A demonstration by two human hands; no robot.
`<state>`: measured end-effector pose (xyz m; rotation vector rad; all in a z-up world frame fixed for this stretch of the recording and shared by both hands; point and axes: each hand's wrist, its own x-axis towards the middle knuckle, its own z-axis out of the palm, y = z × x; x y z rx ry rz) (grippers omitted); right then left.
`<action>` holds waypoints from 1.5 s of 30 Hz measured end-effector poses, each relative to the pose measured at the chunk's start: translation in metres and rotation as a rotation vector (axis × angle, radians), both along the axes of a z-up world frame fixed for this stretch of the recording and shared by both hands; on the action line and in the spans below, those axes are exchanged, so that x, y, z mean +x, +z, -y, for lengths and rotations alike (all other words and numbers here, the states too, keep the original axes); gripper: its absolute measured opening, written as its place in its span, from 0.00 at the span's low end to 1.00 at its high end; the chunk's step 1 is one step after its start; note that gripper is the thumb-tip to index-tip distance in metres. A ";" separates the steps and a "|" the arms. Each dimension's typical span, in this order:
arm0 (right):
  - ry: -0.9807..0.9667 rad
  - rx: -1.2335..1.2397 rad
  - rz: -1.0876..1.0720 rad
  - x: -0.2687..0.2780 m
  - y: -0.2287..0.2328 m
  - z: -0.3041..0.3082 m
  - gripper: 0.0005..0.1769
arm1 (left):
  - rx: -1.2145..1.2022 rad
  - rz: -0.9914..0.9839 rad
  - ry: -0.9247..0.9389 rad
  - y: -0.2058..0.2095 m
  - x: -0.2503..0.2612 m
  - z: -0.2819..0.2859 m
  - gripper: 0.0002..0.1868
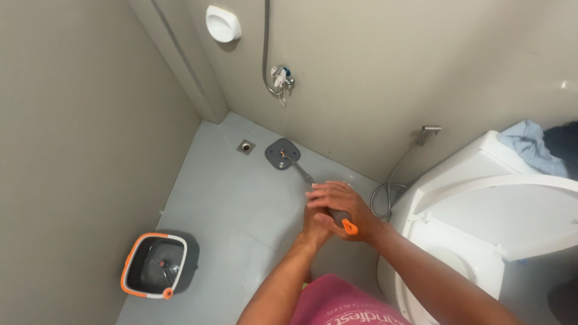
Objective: The person cleans the bathroom floor by moving a mop across the tiles and then wringing the mop head into a bucket.
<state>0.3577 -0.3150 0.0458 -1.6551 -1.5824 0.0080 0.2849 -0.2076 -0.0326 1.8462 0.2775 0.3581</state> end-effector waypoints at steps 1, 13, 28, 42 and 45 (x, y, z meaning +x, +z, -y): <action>-0.004 -0.020 -0.012 -0.001 -0.005 0.005 0.15 | -0.055 0.002 0.000 0.000 -0.003 0.005 0.18; 0.025 0.019 0.124 -0.072 0.044 0.147 0.19 | 0.374 0.233 0.027 0.029 -0.071 0.134 0.19; 0.033 0.174 0.100 0.003 -0.006 0.084 0.13 | 0.675 0.175 0.031 -0.014 0.011 0.081 0.15; 0.103 0.050 0.075 -0.042 0.059 0.131 0.16 | 0.386 0.151 0.056 0.011 -0.041 0.129 0.15; 0.082 0.110 0.089 -0.044 0.048 0.121 0.15 | 0.458 0.139 0.068 -0.005 -0.037 0.122 0.15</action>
